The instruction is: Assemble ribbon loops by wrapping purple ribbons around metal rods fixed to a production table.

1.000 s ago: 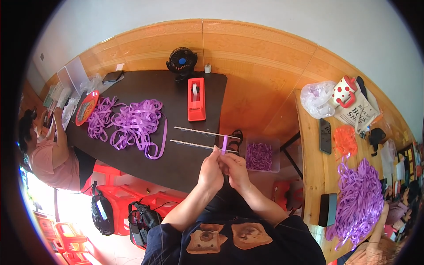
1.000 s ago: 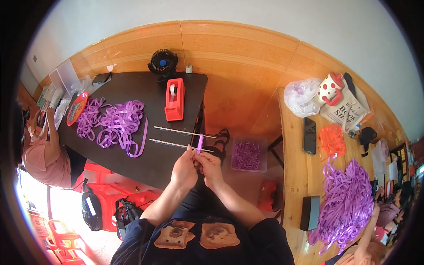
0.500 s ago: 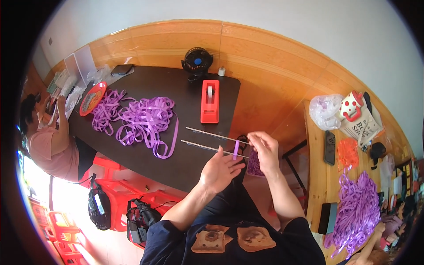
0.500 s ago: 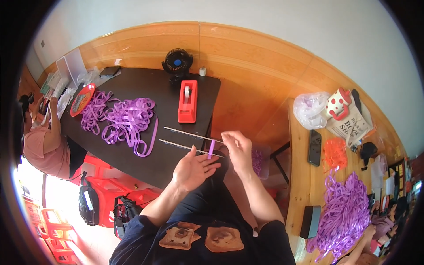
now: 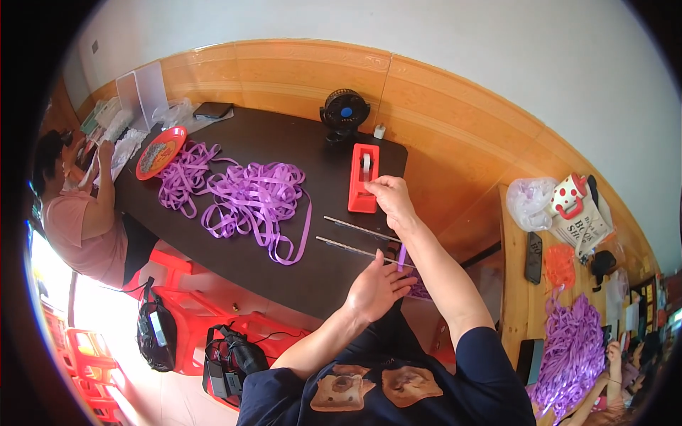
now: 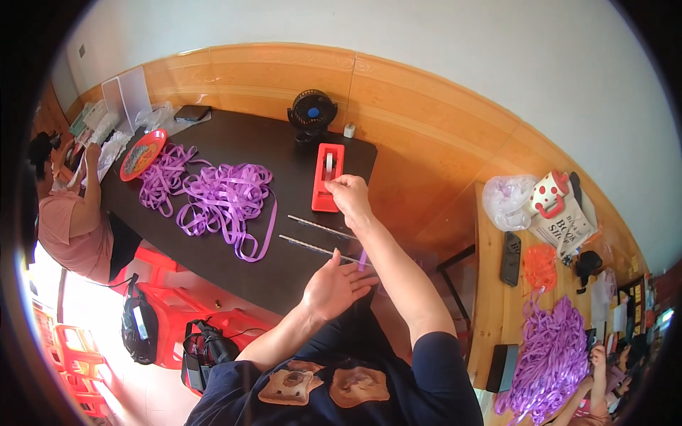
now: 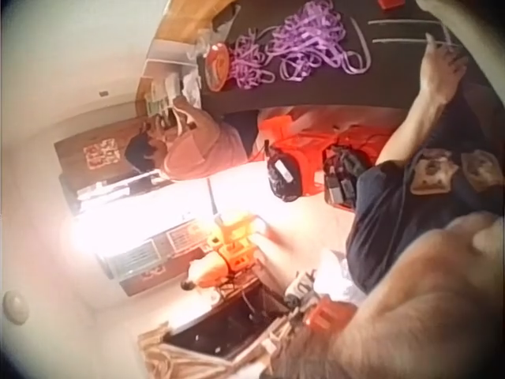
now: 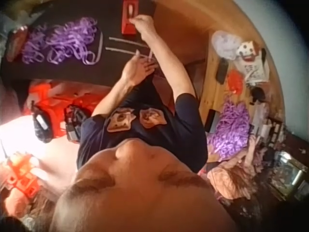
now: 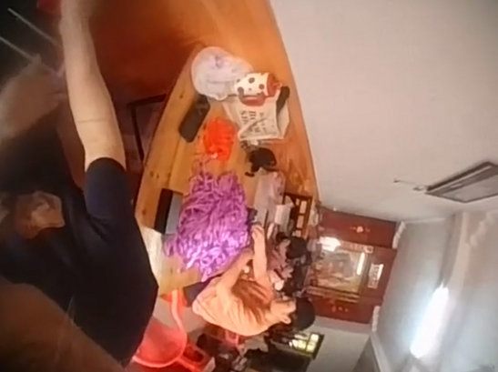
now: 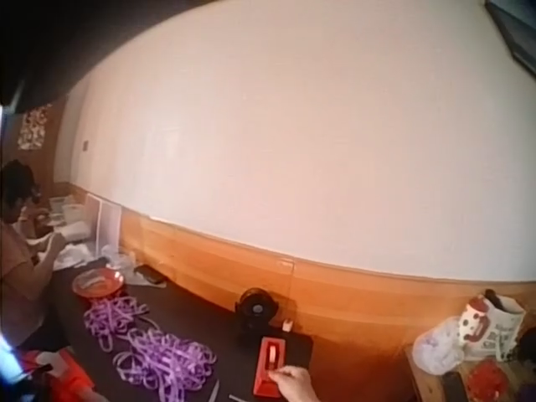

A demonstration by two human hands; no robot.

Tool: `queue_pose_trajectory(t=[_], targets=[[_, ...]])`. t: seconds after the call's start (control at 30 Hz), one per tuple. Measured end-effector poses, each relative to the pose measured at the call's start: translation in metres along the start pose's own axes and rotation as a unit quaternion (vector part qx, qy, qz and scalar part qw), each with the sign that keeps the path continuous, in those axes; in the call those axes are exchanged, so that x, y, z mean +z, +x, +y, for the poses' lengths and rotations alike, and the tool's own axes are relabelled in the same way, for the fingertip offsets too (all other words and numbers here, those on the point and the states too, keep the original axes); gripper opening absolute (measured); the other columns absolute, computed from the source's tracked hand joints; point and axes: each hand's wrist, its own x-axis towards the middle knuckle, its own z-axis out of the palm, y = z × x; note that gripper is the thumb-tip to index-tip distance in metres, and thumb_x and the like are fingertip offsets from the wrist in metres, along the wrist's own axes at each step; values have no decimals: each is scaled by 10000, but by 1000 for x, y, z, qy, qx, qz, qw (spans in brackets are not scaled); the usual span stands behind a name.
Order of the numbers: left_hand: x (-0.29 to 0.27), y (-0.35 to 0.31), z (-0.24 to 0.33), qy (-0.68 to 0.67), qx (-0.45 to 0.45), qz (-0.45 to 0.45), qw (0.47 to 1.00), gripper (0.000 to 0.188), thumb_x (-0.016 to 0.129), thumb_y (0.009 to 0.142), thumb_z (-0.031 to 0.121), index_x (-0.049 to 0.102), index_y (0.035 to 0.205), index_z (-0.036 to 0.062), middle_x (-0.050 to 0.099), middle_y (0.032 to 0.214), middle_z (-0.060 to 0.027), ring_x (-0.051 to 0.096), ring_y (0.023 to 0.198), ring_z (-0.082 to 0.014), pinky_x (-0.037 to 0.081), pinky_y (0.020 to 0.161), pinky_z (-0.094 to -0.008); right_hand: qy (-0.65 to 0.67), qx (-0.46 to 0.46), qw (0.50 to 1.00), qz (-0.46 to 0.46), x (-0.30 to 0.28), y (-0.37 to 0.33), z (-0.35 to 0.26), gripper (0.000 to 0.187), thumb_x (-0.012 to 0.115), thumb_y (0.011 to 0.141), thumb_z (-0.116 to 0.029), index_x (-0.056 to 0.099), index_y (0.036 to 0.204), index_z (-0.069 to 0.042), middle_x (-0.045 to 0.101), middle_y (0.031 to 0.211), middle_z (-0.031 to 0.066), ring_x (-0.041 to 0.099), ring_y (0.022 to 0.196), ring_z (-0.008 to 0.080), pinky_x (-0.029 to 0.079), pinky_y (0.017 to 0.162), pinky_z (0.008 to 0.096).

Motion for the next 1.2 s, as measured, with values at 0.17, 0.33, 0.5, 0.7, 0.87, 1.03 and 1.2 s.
queue_pose_trajectory(t=[0.17, 0.33, 0.5, 0.7, 0.87, 1.03, 1.2], targets=[[2, 0, 1, 12, 0, -7, 1000, 893, 355, 942, 605, 116, 1432, -103, 322, 1418, -228, 374, 1292, -344, 292, 1060, -422, 64, 2, 998, 17, 6, -6, -13, 73, 662, 830, -57, 653, 772, -13, 647, 748, 32, 561, 711, 80, 428, 680, 227], [3, -2, 1, 16, 3, -8, 1000, 894, 355, 940, 607, 123, 1430, -104, 331, 1414, -223, 381, 1284, -335, 295, 1059, -421, 97, -3, 995, 17, 12, -31, -30, 62, 643, 843, -51, 655, 798, -9, 640, 758, 24, 548, 704, 74, 419, 663, 227], [7, -2, -1, -24, 13, 11, 1000, 692, 294, 991, 511, 336, 1348, -81, 424, 1375, -199, 404, 1277, -296, 282, 1084, -427, 51, -75, 995, 46, 16, -49, 1, 100, 648, 854, -78, 651, 777, -14, 537, 726, -50, 450, 680, 37, 355, 648, 218], [10, -6, 1, -30, 19, 2, 999, 677, 301, 991, 507, 355, 1338, -72, 435, 1364, -191, 411, 1272, -291, 290, 1077, -425, -126, -95, 984, 87, 13, -51, 20, 122, 689, 804, -79, 638, 736, 7, 521, 1000, 86, 503, 875, 159, 396, 723, 287], [11, -5, -1, -6, 5, 17, 1000, 703, 309, 981, 530, 323, 1363, -60, 428, 1369, -184, 398, 1283, -298, 300, 1050, -415, -184, -146, 969, 73, -5, -36, 36, 113, 708, 772, -63, 642, 716, 11, 535, 996, 97, 520, 901, 179, 405, 737, 296], [1, 1, -3, 18, 8, 2, 1000, 839, 349, 951, 589, 198, 1412, -95, 387, 1382, -199, 425, 1236, -308, 334, 1018, -401, -145, -130, 977, -82, -48, -35, 28, 93, 677, 784, -51, 646, 733, 21, 570, 1053, 128, 545, 907, 170, 414, 772, 290], [5, -4, -1, 28, 8, 9, 1000, 755, 303, 977, 546, 252, 1404, -74, 397, 1391, -205, 413, 1253, -327, 323, 1019, -410, -49, 13, 960, -276, -106, -61, -14, 105, 635, 837, -83, 649, 787, 8, 541, 1207, 153, 530, 1072, 166, 423, 863, 282]])
